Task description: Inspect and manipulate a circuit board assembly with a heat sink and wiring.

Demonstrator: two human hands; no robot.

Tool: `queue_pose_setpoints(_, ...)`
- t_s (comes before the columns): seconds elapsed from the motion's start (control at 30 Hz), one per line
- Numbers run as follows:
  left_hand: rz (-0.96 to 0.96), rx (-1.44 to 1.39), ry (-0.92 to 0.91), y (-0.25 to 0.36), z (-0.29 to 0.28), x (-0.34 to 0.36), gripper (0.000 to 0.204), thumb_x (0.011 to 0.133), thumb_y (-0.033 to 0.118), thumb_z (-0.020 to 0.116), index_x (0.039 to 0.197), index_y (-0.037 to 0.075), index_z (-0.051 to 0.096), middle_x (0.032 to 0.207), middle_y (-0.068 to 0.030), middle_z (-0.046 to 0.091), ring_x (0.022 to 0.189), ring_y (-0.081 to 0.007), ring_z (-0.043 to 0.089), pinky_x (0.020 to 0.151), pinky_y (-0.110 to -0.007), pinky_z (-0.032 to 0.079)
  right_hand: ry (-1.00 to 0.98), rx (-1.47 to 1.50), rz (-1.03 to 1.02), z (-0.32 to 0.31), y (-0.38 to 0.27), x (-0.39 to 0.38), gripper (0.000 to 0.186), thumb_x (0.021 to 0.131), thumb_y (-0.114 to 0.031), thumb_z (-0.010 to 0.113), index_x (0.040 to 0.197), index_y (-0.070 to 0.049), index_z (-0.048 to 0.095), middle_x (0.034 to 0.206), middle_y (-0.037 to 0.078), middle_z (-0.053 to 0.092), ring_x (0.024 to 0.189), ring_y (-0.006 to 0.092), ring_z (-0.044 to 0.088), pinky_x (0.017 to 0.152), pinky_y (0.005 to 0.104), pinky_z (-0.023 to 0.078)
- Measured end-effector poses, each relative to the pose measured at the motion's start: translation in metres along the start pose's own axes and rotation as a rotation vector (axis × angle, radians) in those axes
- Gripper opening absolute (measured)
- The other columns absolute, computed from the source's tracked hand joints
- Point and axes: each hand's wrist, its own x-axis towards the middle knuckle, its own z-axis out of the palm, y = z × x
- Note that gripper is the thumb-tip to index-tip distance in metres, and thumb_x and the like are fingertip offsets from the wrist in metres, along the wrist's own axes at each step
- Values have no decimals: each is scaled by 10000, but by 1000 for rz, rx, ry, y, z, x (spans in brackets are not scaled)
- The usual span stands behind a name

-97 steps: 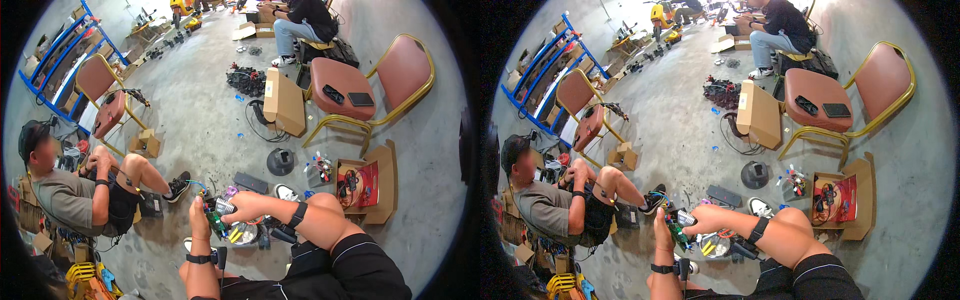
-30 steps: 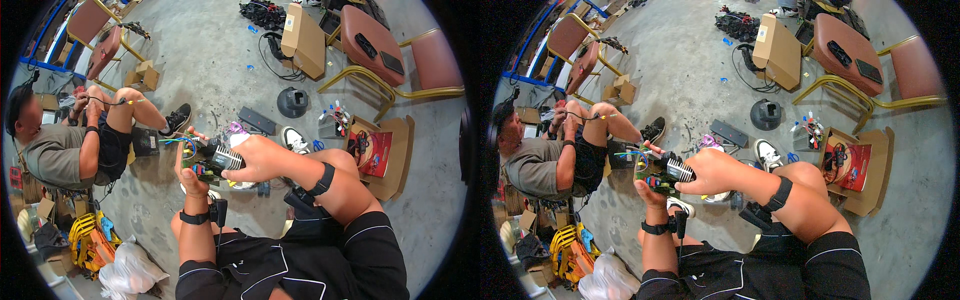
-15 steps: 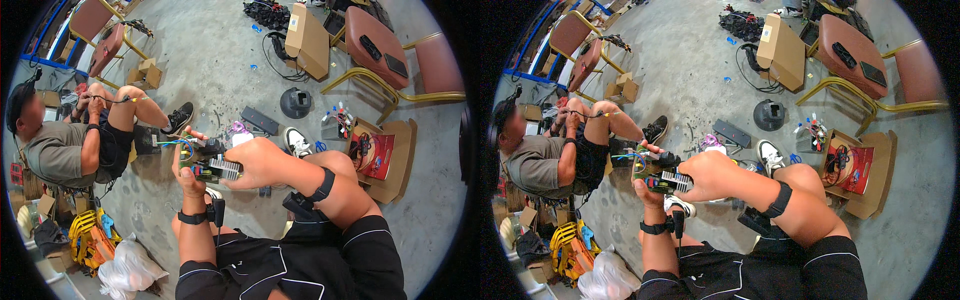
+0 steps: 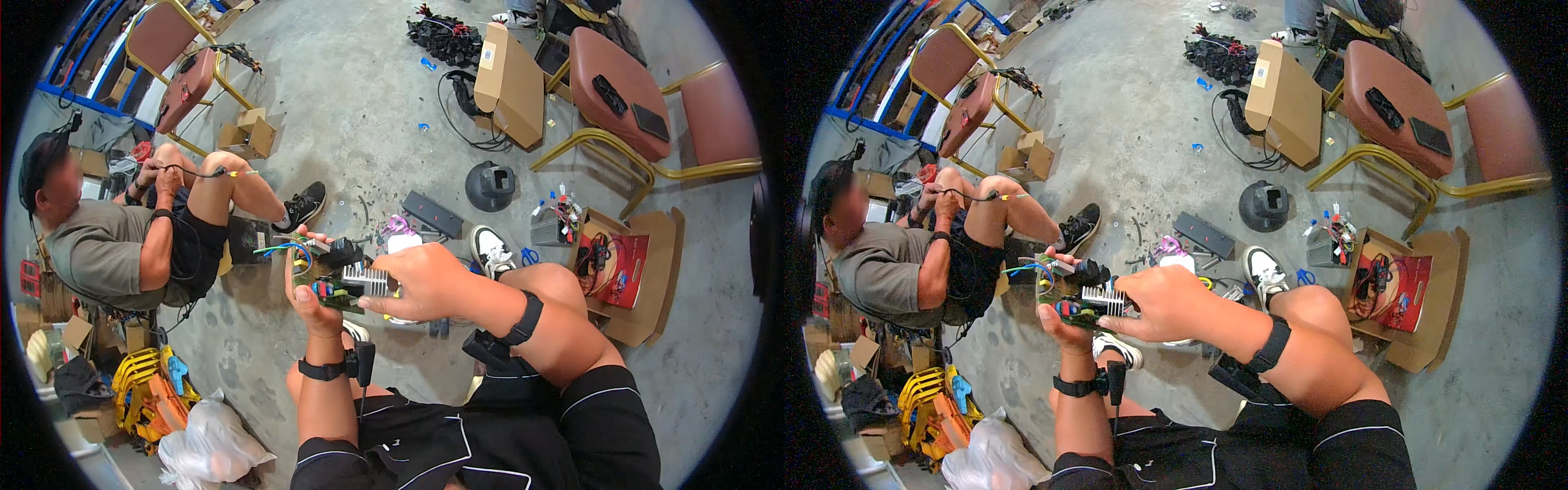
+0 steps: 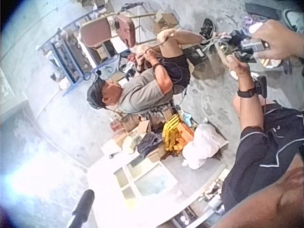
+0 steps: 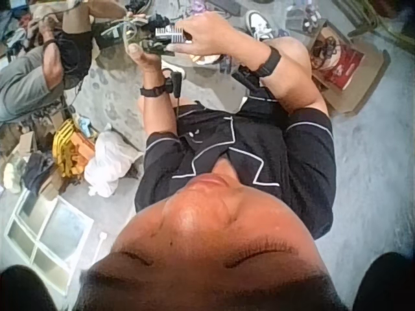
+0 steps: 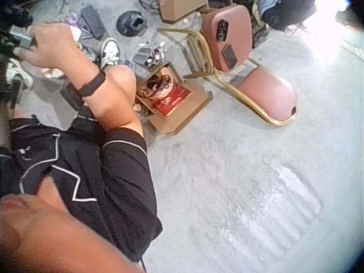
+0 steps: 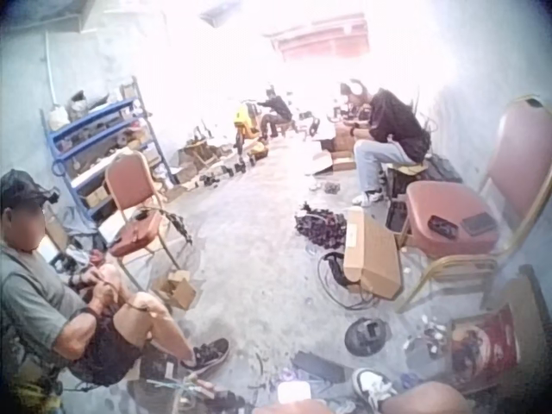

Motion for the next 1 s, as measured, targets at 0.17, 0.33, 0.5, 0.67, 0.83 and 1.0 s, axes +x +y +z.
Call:
queue_pose_setpoints(0.17,40,85,-4,4,1,1,1074,794,691,692,1456,-91,371,1260,-149,550,1156,-244,574,1019,-399,480,-81,74,62,-3,4,8,507,864,-563,668,831,-58,648,706,141,659,674,369,672,595,449,520)
queue_pose_setpoints(0.33,0,192,-13,7,0,-1,1037,835,717,607,1442,-99,401,1228,-147,571,1148,-233,573,1021,-388,464,-150,102,116,-2,5,12,554,868,-603,627,862,-50,662,719,161,665,699,381,672,639,467,516)
queue_pose_setpoints(0.5,10,250,-47,6,-12,-3,998,860,713,581,1406,-112,450,1268,-152,581,1141,-232,585,1017,-379,464,-167,133,97,1,8,15,563,853,-595,675,868,-32,688,676,150,656,659,330,673,613,406,509)
queue_pose_setpoints(0.67,52,315,-16,5,-28,-3,1001,861,705,591,1390,-135,462,1389,-190,544,1179,-236,576,1036,-386,449,-198,263,121,7,11,23,553,834,-610,664,860,-58,688,684,170,658,681,376,678,629,437,514)
queue_pose_setpoints(0.83,15,363,-22,8,-36,7,997,832,712,652,1381,-107,507,1366,-160,564,1247,-234,532,1087,-373,388,-337,107,204,14,7,32,625,856,-685,597,976,-82,708,736,194,679,725,389,688,670,456,532)
queue_pose_setpoints(1.0,69,396,-8,7,-42,2,949,883,699,597,1394,-93,490,1329,-128,572,1208,-201,538,1051,-336,408,-291,80,145,18,1,28,638,883,-695,555,985,-84,708,735,201,679,745,409,680,690,478,529)
